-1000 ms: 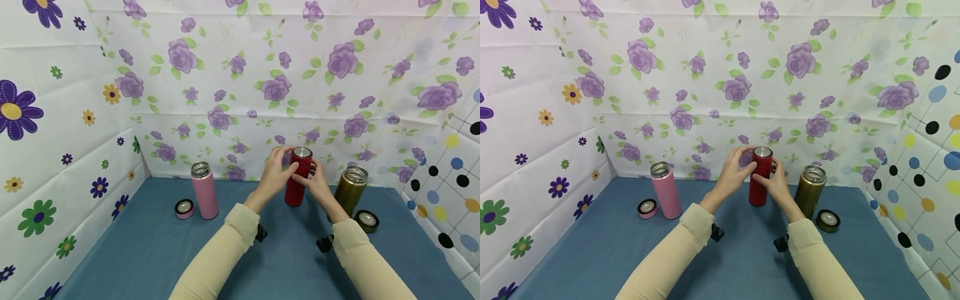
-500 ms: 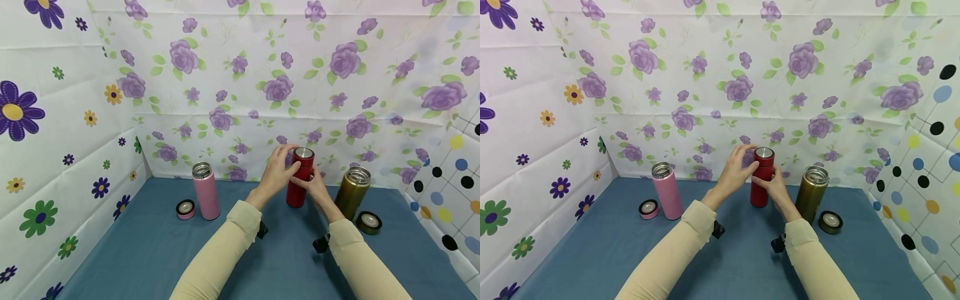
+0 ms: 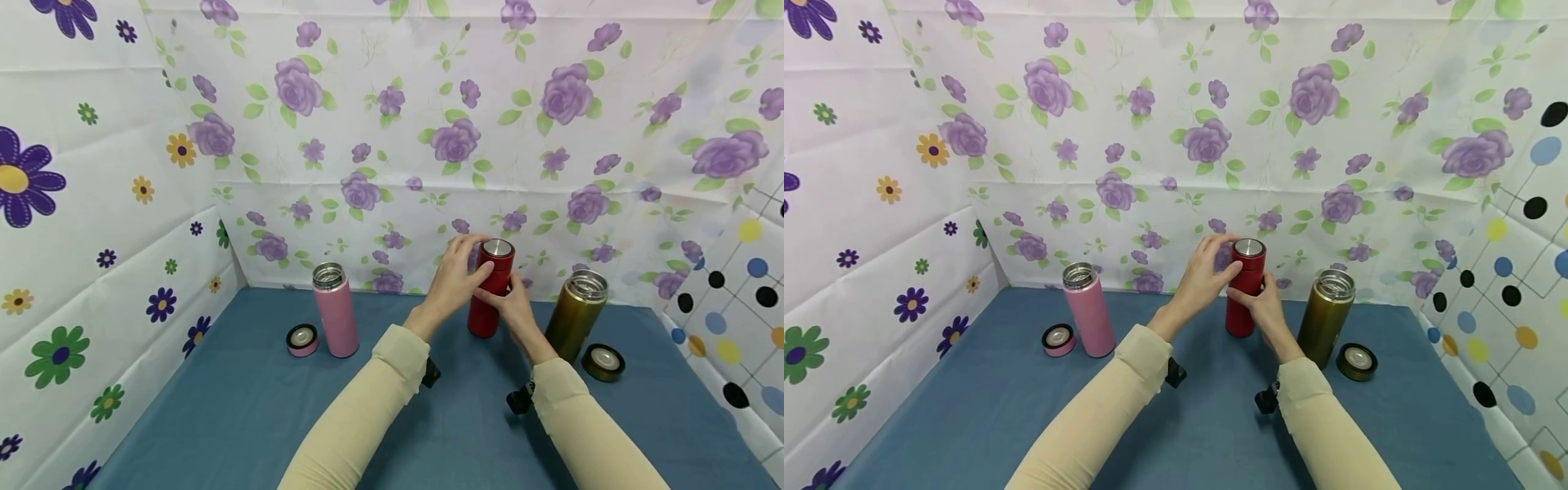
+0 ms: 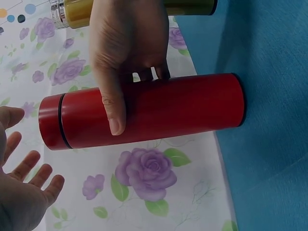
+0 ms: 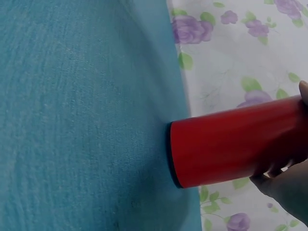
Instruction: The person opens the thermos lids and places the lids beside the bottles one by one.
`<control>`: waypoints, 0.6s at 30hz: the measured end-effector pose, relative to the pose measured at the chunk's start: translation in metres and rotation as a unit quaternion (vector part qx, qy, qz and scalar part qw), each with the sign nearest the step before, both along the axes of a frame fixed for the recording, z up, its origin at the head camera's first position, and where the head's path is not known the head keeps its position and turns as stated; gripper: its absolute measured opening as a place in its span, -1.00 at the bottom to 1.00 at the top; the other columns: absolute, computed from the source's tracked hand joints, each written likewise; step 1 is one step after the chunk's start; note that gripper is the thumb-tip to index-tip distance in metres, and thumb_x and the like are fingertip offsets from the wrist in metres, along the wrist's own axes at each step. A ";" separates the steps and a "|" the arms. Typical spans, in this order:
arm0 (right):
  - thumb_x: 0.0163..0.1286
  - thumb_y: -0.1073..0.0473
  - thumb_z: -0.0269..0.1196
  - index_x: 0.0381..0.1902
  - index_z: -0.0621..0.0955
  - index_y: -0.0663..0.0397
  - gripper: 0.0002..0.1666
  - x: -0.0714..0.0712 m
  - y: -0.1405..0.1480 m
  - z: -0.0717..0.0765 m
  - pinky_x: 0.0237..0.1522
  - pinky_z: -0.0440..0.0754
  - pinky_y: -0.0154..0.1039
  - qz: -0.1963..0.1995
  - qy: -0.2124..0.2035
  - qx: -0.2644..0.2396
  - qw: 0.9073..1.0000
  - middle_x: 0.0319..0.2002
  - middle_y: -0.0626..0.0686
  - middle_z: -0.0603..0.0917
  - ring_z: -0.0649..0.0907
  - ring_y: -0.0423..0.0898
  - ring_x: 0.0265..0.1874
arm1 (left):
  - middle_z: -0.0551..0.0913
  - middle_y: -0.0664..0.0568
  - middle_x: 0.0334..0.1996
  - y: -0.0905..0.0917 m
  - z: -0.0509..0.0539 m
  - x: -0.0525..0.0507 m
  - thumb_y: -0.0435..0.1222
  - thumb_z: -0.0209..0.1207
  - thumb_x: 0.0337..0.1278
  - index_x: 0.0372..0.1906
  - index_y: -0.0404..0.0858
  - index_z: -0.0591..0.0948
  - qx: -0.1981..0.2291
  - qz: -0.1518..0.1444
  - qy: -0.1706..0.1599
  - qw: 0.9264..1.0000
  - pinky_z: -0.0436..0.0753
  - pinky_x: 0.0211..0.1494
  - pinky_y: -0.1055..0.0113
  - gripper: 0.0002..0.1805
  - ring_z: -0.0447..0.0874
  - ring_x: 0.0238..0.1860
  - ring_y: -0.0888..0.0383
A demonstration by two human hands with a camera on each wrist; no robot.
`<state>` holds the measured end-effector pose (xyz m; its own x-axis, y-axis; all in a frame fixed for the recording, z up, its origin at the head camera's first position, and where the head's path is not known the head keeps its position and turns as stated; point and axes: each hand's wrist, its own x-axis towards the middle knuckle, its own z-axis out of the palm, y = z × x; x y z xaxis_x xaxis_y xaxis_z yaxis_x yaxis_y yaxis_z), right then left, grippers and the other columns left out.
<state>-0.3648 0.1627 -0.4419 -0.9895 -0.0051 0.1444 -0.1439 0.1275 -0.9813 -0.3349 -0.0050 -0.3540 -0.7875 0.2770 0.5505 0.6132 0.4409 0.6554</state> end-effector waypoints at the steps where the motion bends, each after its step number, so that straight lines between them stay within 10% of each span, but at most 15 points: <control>1: 0.36 0.04 0.48 0.56 0.22 0.14 -0.01 0.000 0.000 -0.001 0.36 0.46 0.14 -0.005 0.004 0.001 1.000 0.42 0.24 0.40 0.46 0.16 0.32 | 0.39 -0.05 0.44 0.000 0.000 0.000 -0.21 0.21 0.53 0.47 -0.08 0.46 0.001 -0.001 -0.001 1.000 0.44 0.48 0.01 -0.49 0.36 0.46 0.02; 18: 0.37 0.04 0.47 0.53 0.30 0.11 -0.09 0.031 -0.011 0.018 0.31 0.53 0.10 0.001 0.031 0.015 0.999 0.36 0.21 0.49 0.53 0.12 0.27 | 0.39 -0.03 0.44 -0.017 0.017 0.019 -0.18 0.19 0.55 0.47 -0.08 0.45 0.031 -0.035 0.005 0.999 0.42 0.47 -0.09 -0.50 0.34 0.48 0.03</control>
<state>-0.3340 0.1519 -0.4240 -0.9788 -0.0116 0.2043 -0.2036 0.1561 -0.9665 -0.3159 -0.0225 -0.3373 -0.7620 0.2964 0.5757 0.6475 0.3559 0.6738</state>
